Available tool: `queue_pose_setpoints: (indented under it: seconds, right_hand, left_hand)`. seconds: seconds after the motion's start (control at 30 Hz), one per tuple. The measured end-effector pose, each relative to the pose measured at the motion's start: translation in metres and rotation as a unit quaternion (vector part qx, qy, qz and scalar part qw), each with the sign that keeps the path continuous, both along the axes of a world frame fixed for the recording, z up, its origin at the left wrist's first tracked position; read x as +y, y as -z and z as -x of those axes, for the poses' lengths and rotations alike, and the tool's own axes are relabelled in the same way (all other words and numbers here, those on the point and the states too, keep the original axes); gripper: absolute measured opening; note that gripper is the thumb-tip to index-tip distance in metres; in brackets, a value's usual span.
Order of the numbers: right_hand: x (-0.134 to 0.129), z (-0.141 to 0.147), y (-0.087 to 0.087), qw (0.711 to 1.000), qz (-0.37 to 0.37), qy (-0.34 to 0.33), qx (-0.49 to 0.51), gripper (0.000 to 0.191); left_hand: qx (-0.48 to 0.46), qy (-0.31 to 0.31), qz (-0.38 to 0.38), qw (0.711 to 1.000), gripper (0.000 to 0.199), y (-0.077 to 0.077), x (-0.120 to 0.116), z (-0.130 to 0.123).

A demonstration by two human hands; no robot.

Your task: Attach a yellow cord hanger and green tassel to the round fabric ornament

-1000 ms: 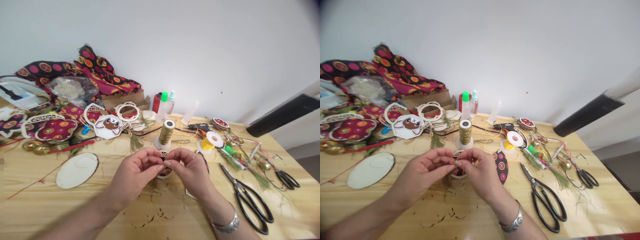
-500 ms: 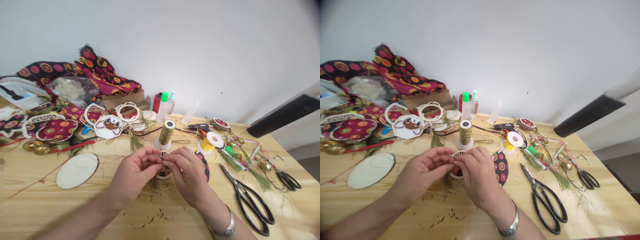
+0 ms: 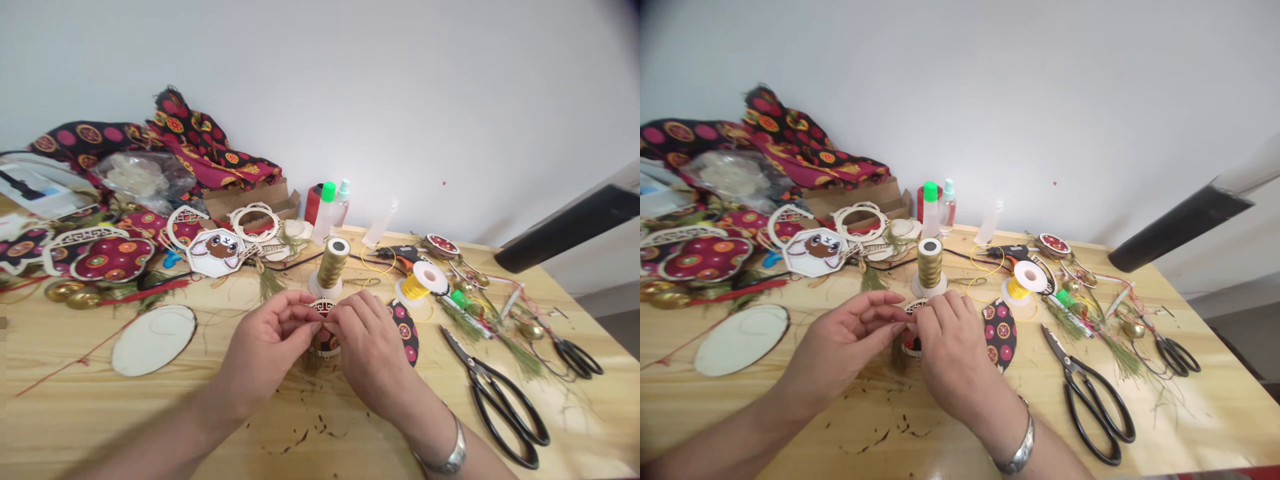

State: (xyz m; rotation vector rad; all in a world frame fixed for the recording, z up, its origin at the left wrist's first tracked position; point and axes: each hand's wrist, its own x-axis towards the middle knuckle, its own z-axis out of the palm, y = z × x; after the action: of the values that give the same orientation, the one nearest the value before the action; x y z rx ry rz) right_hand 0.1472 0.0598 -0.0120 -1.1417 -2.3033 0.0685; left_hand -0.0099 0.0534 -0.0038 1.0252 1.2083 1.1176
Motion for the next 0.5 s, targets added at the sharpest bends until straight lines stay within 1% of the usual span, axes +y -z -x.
queue_pose_setpoints:
  seconds: [0.1, 0.17, 0.23, 0.33, 0.43, 0.5]
  right_hand:
    - [-0.0026, 0.0015, -0.0057, 0.992, 0.085, -0.025, 0.087, 0.021]
    - [-0.0044, 0.0014, -0.0088, 0.974, 0.155, -0.037, 0.159, 0.021]
    - [-0.0053, 0.0003, -0.0097, 0.949, 0.225, -0.036, 0.219, 0.019]
    - [-0.0046, -0.0010, -0.0081, 0.901, 0.320, -0.029, 0.292, 0.019]
    - [-0.0023, -0.0006, -0.0069, 0.855, 0.383, -0.029, 0.348, 0.021]
    - [-0.0007, 0.0005, -0.0077, 0.834, 0.406, -0.027, 0.373, 0.021]
  left_hand:
    - [0.002, -0.001, -0.003, 1.000, 0.023, -0.0014, -0.0014, 0.0000]
    - [0.000, 0.001, -0.013, 1.000, 0.020, -0.0012, -0.0024, 0.0002]
    - [0.001, 0.010, -0.027, 1.000, 0.013, -0.0003, -0.0030, 0.0004]
    - [0.011, 0.022, -0.043, 0.999, 0.007, 0.0005, -0.0029, 0.0005]
    - [0.030, 0.023, -0.065, 0.997, 0.006, 0.0001, -0.0027, 0.0005]
    - [0.031, 0.025, -0.072, 0.997, 0.006, -0.0002, -0.0028, 0.0005]
